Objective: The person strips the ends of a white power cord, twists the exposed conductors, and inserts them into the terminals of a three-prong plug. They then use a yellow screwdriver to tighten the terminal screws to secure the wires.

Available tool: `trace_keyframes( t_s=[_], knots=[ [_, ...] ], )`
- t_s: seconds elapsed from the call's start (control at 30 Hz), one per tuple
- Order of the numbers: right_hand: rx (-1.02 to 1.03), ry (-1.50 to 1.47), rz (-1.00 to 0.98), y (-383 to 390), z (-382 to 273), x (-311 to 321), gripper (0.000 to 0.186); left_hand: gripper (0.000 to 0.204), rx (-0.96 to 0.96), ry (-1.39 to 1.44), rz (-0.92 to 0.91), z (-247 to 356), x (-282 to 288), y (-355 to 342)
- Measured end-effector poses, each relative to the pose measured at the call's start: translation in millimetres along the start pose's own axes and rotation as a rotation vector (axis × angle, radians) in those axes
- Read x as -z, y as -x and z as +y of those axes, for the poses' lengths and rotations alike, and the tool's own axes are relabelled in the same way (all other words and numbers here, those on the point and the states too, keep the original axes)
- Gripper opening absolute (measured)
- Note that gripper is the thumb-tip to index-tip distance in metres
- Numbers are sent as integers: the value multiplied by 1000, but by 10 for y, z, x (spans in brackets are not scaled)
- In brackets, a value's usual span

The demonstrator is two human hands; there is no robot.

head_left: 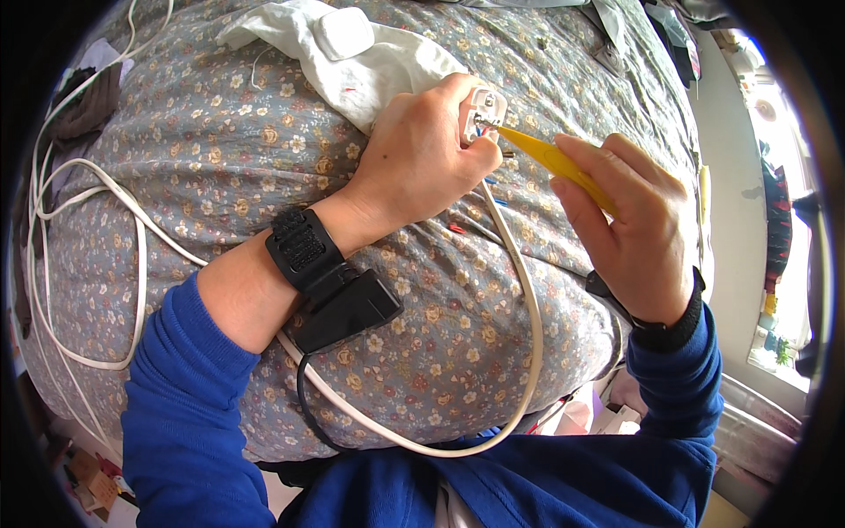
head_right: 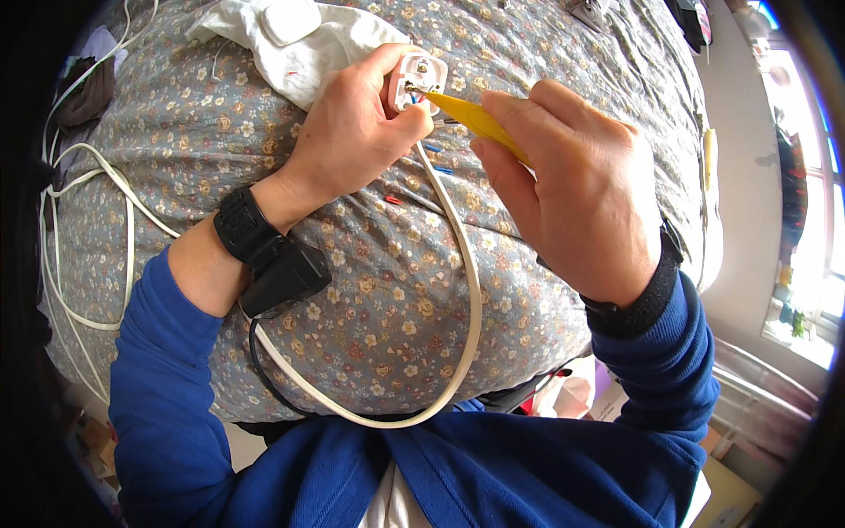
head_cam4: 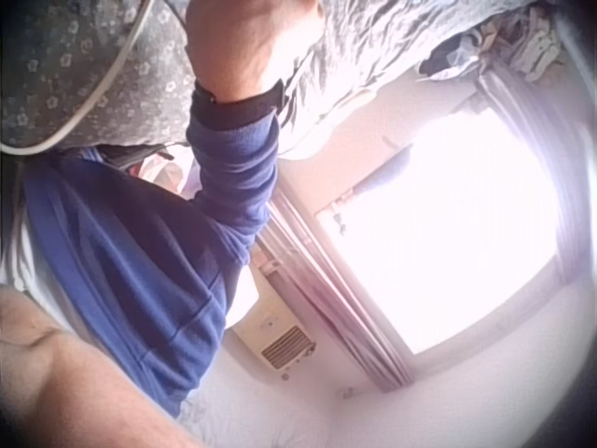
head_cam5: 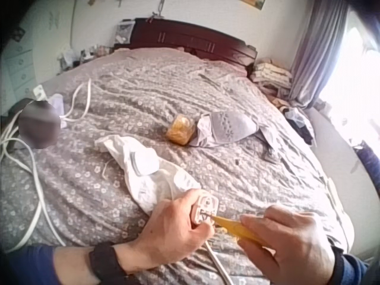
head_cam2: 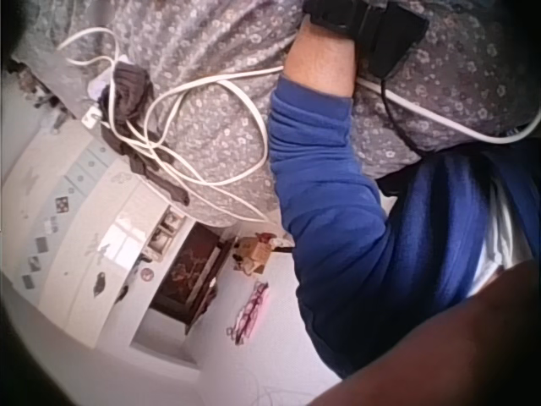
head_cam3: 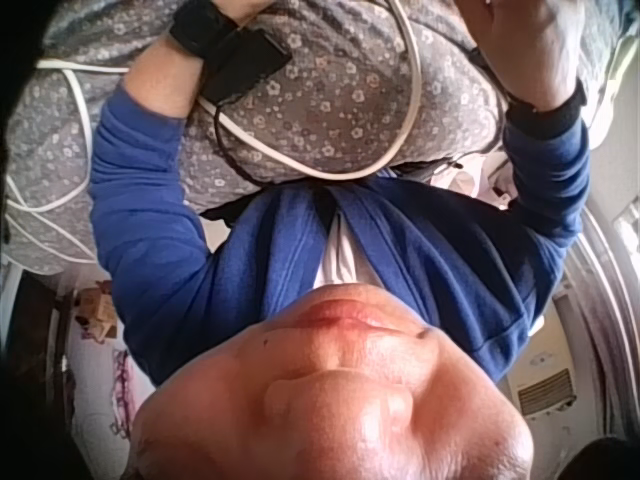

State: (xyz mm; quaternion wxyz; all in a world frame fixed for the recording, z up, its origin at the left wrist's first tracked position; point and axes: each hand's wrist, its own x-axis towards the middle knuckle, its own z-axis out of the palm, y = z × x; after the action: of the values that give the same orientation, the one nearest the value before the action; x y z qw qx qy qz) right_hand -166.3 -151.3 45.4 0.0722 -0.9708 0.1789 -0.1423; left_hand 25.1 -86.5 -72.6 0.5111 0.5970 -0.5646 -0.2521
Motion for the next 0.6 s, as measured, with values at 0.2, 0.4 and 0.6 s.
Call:
trace_keyframes(
  t_s=[0.2, 0.4, 0.6],
  knots=[
    [-1, -2, -8, 2, 4, -1, 23, 39, 5, -5, -4, 11, 6, -1],
    [63, 26, 43, -5, 16, -51, 19, 40, 2, -7, -1, -2, -2, -1],
    [131, 153, 29, -50, 32, -6, 16, 42, -17, -13, 10, -5, -3, 3]
  ],
)
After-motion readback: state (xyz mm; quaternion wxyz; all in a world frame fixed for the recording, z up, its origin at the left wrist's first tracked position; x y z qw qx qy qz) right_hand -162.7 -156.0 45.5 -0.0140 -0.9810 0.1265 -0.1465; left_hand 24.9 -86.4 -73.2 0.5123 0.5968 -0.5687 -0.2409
